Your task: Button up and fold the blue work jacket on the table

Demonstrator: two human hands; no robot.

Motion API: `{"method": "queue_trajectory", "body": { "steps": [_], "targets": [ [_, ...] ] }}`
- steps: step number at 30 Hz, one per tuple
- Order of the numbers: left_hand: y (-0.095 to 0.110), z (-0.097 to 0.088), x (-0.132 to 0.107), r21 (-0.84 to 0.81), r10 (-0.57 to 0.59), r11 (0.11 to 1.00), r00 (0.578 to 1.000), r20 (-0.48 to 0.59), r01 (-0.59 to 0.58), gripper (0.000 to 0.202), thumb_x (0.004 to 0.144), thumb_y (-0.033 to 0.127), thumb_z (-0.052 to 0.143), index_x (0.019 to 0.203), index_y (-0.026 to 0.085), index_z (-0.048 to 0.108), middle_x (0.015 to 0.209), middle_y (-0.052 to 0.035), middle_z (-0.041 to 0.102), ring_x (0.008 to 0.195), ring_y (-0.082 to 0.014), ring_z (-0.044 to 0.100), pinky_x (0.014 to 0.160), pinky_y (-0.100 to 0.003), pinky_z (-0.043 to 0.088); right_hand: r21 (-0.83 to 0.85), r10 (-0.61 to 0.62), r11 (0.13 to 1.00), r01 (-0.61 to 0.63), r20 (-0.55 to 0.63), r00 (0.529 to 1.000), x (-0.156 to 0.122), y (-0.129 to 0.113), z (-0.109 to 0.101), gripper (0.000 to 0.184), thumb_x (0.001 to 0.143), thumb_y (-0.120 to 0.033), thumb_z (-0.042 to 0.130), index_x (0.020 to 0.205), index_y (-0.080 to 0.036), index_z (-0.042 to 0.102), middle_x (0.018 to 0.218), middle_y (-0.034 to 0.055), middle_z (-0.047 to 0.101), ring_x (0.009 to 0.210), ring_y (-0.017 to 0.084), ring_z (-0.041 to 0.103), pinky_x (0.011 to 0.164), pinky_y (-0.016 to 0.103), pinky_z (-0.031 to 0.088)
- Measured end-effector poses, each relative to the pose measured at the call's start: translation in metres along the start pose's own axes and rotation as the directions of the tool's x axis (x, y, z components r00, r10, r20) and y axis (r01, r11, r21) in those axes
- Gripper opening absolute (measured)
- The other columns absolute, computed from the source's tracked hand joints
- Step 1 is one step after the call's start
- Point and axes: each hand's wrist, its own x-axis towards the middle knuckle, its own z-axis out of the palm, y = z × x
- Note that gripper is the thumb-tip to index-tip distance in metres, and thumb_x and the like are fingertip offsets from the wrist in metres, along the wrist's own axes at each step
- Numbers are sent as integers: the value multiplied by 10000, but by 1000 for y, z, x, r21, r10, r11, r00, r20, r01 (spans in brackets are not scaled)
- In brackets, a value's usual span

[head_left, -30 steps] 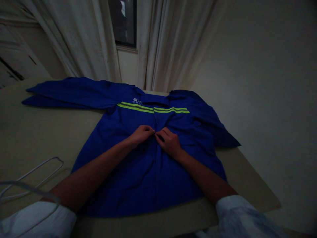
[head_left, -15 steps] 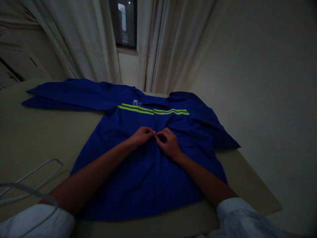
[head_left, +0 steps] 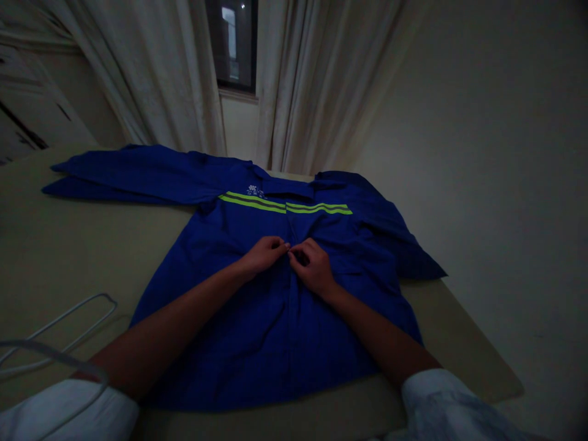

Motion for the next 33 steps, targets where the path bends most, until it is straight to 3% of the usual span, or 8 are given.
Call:
{"method": "queue_trajectory", "body": {
  "steps": [10,14,18,22,26,33],
  "targets": [
    [7,1,-4,25,-4,1000,1000,-4,4,499,788,674,612,702,182,596,630,31,480,604,-126,395,570,-274,280,-5,-31,1000,31,-19,999,0,0,-1,60,929,-220,670,870,-218,680,819,9,595,705,152,578,650,279,464],
    [3,4,-2,61,-42,997,999,-19,43,515,805,690,609,700,187,588,614,29,483,587,-131,397,549,-276,274,-88,-89,992,93,40,995,0,4,-2,73,959,-225,636,899,-229,678,865,26,630,770,165,621,695,279,495],
    [0,7,-2,122,28,992,999,-46,-23,468,863,637,568,726,191,607,676,-5,569,662,-166,494,599,-285,341,-157,-182,968,197,106,978,-1,7,-4,96,985,-220,600,961,-236,691,931,44,677,842,174,665,740,279,521],
    [2,7,-5,214,95,974,993,-68,-79,362,917,493,533,723,198,610,709,-22,615,714,-188,556,652,-298,381,-191,-135,971,144,63,989,-2,6,-3,95,972,-229,623,1025,-232,701,982,59,688,861,179,679,737,282,536],
    [5,5,-7,226,130,968,990,-64,-112,343,928,466,541,763,190,659,729,-24,638,731,-189,571,671,-297,393,-229,-146,960,164,94,985,-3,6,-1,99,976,-217,618,1007,-238,710,951,48,690,849,171,678,741,272,532],
    [4,5,-4,199,22,980,998,-55,-10,375,914,486,546,691,191,610,652,2,576,646,-164,501,601,-287,334,-286,-263,901,326,236,936,1,14,-6,132,997,-209,582,1004,-223,713,936,52,686,779,160,652,701,267,489]
  ]
}}
